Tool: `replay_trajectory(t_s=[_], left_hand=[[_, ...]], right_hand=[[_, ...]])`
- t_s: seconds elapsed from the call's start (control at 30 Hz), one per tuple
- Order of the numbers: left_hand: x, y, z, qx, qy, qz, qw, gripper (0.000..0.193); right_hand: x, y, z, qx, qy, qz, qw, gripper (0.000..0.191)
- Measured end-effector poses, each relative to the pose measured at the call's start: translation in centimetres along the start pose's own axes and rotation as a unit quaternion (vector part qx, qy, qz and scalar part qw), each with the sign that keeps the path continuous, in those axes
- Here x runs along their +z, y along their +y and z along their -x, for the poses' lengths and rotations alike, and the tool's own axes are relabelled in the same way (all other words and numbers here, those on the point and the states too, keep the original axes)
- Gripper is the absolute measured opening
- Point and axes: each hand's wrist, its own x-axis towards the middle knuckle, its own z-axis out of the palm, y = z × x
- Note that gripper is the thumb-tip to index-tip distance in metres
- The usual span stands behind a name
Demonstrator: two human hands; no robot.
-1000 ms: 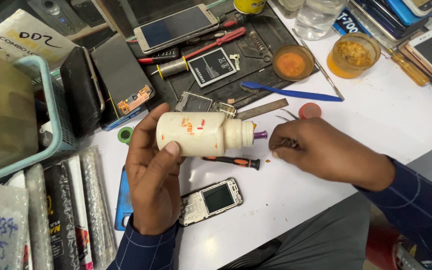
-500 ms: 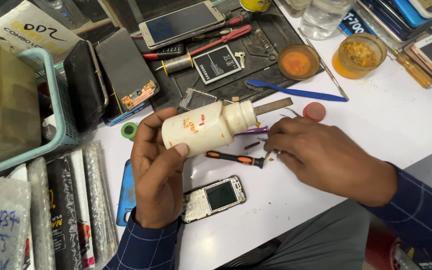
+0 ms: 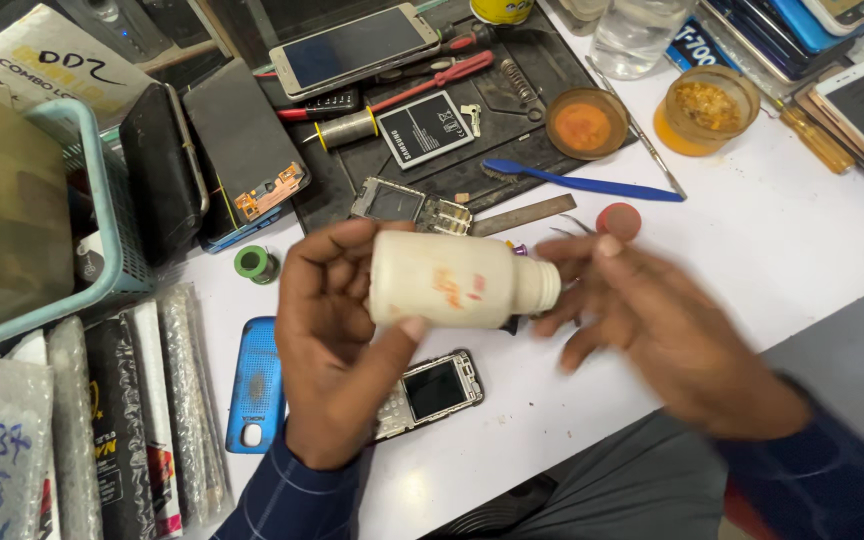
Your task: The person picks up a blue feature phone, removes its back cover and battery, then uses a screwdriver to unscrew the housing and pries the phone apart into its front and back halves. They brush dust off the keypad and screen with a blue brush, then open a small white bottle and pour small screws out of it onto the work mat.
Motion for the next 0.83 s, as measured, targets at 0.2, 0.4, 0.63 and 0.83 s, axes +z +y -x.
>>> replay_trajectory(t_s=[0.2, 0.4, 0.63, 0.83], left_hand=[[2.9, 2.7, 0.5, 0.131, -0.105, -0.271, 0.948, 0.063], [5.1, 5.1, -1.4, 0.13, -0.11, -0.328, 0.929, 0.074], [7.1, 5.0, -3.1, 0.044, -0.087, -0.321, 0.942, 0.075], [8.1, 4.6, -2.6, 0.096, -0.086, -0.297, 0.946, 0.07]], right_hand=[[2.3, 3.1, -0.5, 0.082, -0.059, -0.302, 0.948, 0.053], [2.4, 0.9, 1.2, -0.184, -0.118, 0.027, 0.976, 0.056], [2.4, 2.2, 1.1, -0.056, -0.112, -0.19, 0.974, 0.051], [1.5, 3.8, 0.1, 0.027, -0.043, -0.312, 0.949, 0.055]])
